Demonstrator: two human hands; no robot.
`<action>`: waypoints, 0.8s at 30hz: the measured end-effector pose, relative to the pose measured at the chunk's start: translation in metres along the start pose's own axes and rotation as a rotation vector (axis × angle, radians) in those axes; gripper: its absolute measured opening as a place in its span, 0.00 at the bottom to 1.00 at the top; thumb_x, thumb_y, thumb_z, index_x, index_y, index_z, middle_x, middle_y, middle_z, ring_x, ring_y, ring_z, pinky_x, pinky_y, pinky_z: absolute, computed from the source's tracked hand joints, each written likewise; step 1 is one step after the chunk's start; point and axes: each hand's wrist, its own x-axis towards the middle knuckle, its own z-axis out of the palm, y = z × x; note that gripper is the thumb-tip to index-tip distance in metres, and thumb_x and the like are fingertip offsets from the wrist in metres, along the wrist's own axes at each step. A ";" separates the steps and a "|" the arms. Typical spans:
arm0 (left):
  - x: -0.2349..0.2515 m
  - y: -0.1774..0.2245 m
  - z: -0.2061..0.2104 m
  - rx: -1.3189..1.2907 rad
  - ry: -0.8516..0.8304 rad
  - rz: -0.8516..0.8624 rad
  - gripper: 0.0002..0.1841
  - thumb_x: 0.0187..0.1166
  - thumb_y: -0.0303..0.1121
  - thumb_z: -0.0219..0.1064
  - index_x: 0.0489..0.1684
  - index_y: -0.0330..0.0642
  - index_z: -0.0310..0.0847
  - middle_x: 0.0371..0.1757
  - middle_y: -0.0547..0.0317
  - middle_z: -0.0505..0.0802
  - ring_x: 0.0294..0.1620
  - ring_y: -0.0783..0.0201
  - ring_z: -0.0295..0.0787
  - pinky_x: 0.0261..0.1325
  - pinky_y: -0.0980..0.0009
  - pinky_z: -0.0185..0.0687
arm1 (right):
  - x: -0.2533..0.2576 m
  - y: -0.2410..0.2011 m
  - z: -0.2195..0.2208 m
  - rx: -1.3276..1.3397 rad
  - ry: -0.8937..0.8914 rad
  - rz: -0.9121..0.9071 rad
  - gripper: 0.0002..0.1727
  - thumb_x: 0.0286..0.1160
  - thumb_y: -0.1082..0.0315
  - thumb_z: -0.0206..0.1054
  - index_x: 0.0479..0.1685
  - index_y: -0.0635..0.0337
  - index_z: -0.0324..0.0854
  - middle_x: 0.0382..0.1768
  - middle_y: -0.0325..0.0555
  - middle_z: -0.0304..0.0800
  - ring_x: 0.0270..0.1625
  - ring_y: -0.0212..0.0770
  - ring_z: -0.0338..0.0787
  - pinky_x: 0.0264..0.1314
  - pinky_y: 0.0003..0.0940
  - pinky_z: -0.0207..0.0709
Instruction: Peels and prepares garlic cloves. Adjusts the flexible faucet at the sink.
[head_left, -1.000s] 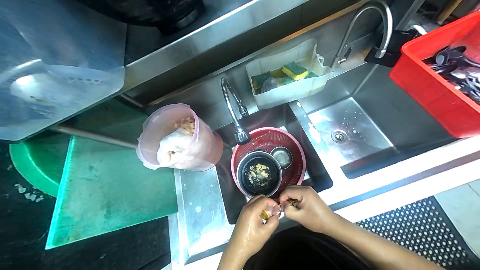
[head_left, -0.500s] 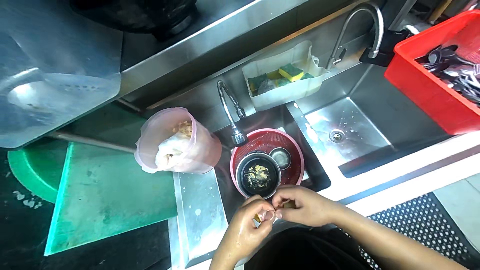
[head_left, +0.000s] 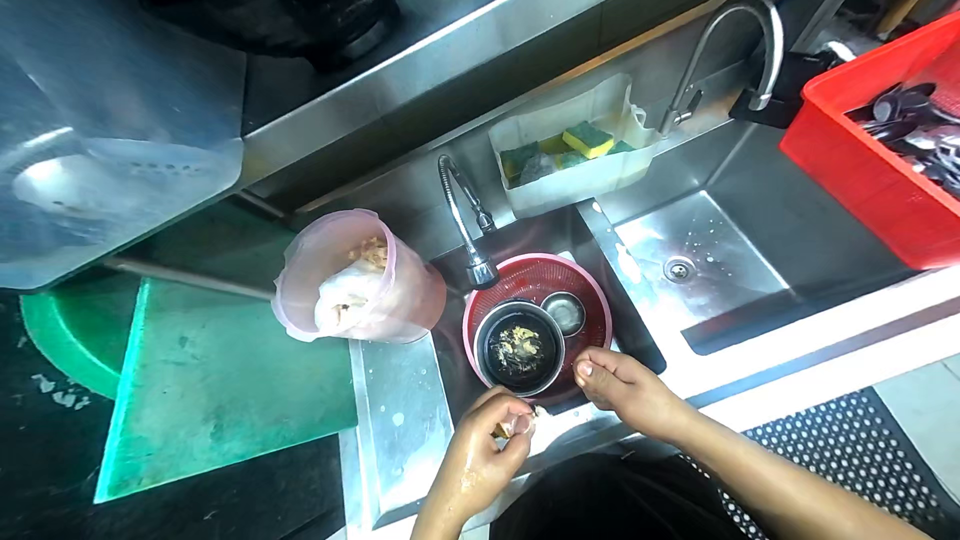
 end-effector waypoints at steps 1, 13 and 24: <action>0.001 0.001 0.001 -0.008 -0.001 0.007 0.06 0.72 0.30 0.71 0.43 0.49 0.89 0.43 0.67 0.88 0.43 0.73 0.84 0.44 0.77 0.83 | 0.000 -0.002 0.003 -0.029 -0.016 -0.030 0.18 0.93 0.54 0.50 0.37 0.50 0.79 0.21 0.28 0.67 0.21 0.24 0.66 0.26 0.22 0.61; 0.001 0.014 0.010 0.026 0.059 0.026 0.25 0.68 0.27 0.76 0.66 0.41 0.75 0.47 0.64 0.93 0.49 0.72 0.92 0.54 0.73 0.92 | 0.005 -0.008 0.026 -0.510 -0.251 -0.370 0.15 0.86 0.55 0.64 0.50 0.60 0.83 0.46 0.49 0.86 0.50 0.41 0.86 0.56 0.37 0.81; -0.005 0.005 0.012 0.040 0.047 0.011 0.09 0.71 0.31 0.76 0.46 0.47 0.84 0.40 0.67 0.93 0.40 0.75 0.90 0.45 0.76 0.90 | 0.003 0.011 0.041 -0.660 -0.121 -0.579 0.15 0.87 0.64 0.54 0.31 0.58 0.79 0.30 0.47 0.82 0.35 0.44 0.86 0.37 0.40 0.80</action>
